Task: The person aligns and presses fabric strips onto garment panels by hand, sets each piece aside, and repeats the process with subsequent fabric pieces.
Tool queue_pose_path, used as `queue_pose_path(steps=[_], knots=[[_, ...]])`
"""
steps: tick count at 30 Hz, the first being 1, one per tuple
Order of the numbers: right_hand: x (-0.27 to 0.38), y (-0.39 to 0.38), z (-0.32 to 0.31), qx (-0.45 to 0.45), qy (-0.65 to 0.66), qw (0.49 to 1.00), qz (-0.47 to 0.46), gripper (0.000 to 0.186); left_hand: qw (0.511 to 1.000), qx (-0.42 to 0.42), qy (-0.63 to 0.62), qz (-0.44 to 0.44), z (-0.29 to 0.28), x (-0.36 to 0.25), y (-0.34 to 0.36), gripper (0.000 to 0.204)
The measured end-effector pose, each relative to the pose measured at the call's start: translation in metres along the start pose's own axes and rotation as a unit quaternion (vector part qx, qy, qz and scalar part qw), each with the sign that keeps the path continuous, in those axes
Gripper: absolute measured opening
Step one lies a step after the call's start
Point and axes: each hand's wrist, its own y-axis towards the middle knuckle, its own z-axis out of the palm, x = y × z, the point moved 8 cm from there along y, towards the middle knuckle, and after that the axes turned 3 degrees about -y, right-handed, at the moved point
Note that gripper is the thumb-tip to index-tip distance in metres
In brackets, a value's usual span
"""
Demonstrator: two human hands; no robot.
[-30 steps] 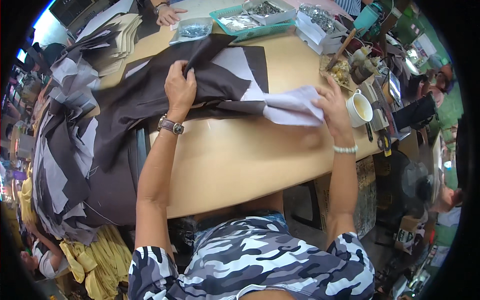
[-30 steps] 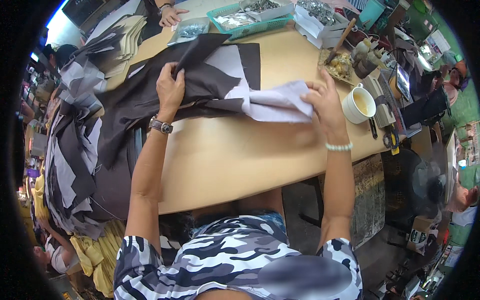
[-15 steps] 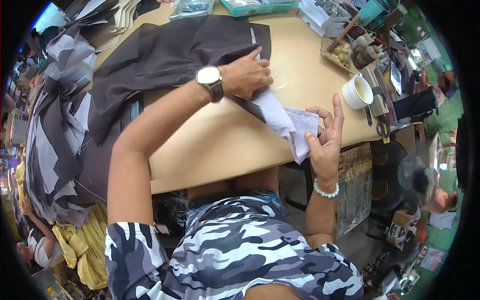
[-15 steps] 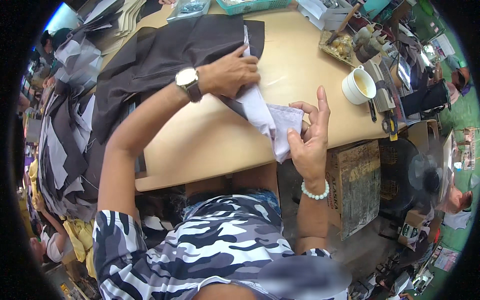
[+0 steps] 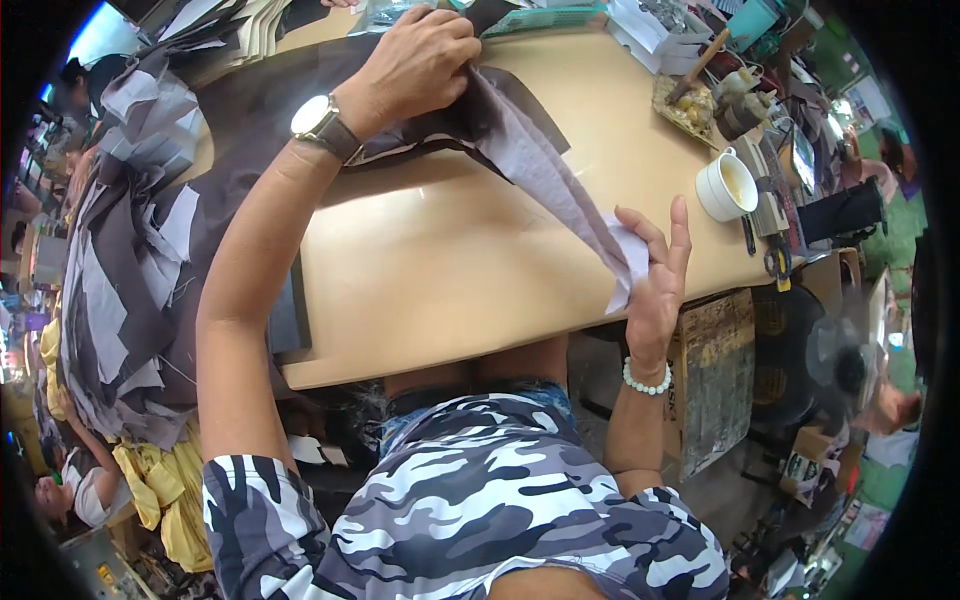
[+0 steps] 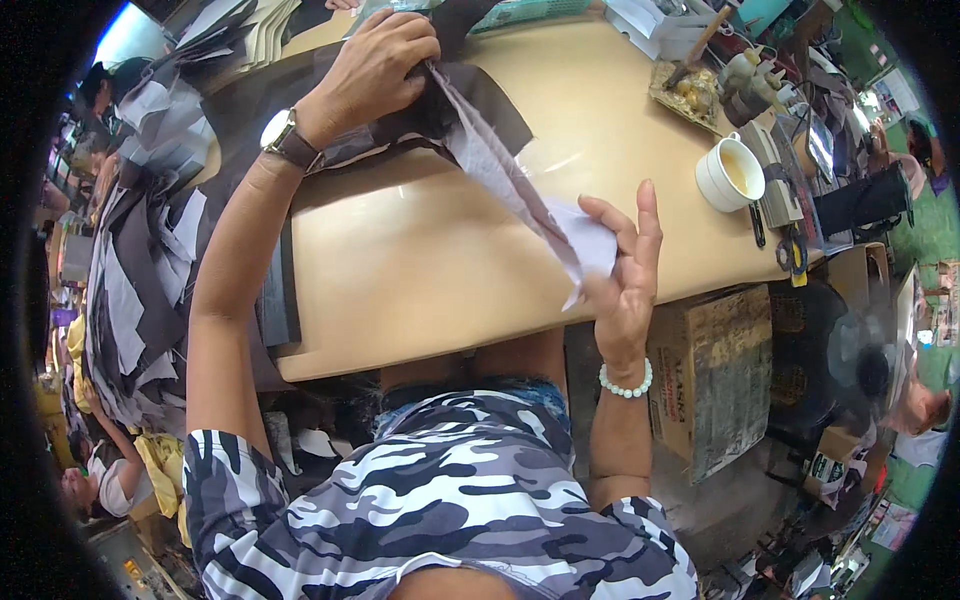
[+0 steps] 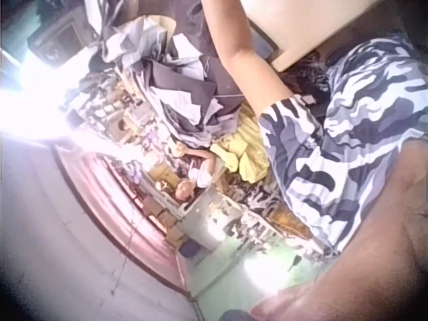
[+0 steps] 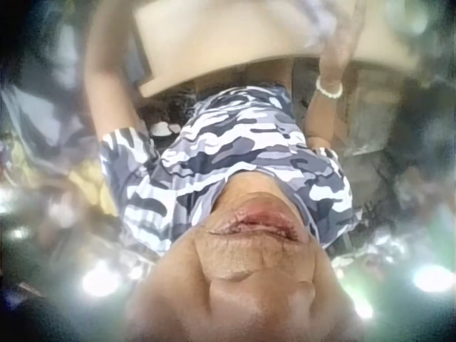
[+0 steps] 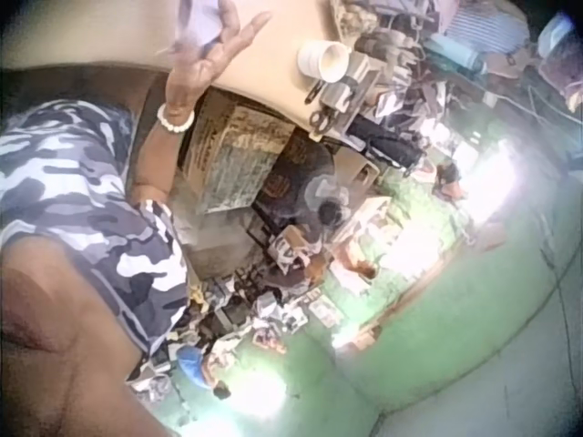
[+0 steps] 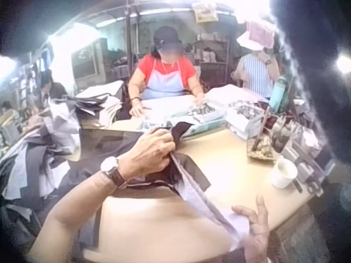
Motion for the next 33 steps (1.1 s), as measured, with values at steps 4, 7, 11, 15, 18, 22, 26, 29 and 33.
queue_pose_path(steps=[4, 7, 11, 15, 18, 22, 26, 29, 33], knots=[[0.019, 0.003, 0.018, 0.068, -0.233, 0.962, -0.126, 0.1, 0.999, 0.009, -0.002, -0.043, 0.011, 0.017, 0.003, 0.011], [0.011, 0.019, 0.007, -0.016, -0.308, 0.951, -0.033, 0.085, 0.997, 0.022, 0.018, -0.071, 0.022, 0.03, 0.01, 0.014], [0.017, 0.034, -0.009, -0.115, -0.15, 0.982, -0.017, 0.065, 0.993, -0.098, 0.007, -0.065, 0.017, 0.001, 0.029, 0.027], [0.012, 0.052, -0.011, -0.097, 0.026, 0.994, 0.051, 0.062, 0.967, -0.091, -0.236, -0.042, 0.01, -0.036, 0.012, 0.044], [0.019, 0.068, -0.007, -0.085, 0.074, 0.992, 0.048, 0.062, 0.953, -0.098, -0.285, -0.024, 0.005, -0.068, -0.009, 0.058], [0.047, 0.087, 0.018, -0.079, 0.068, 0.995, -0.006, 0.057, 0.954, -0.118, -0.257, -0.103, 0.032, -0.067, -0.025, 0.041], [0.066, 0.101, 0.021, -0.082, 0.045, 0.992, -0.081, 0.054, 0.943, -0.158, -0.209, -0.205, 0.037, -0.039, -0.034, 0.024], [0.072, 0.111, 0.003, -0.093, 0.055, 0.987, -0.122, 0.051, 0.942, -0.153, -0.193, -0.226, 0.037, -0.027, -0.043, 0.022], [0.073, 0.107, -0.001, -0.096, 0.101, 0.983, -0.12, 0.049, 0.969, -0.047, -0.095, -0.221, 0.058, -0.014, -0.054, 0.027]])
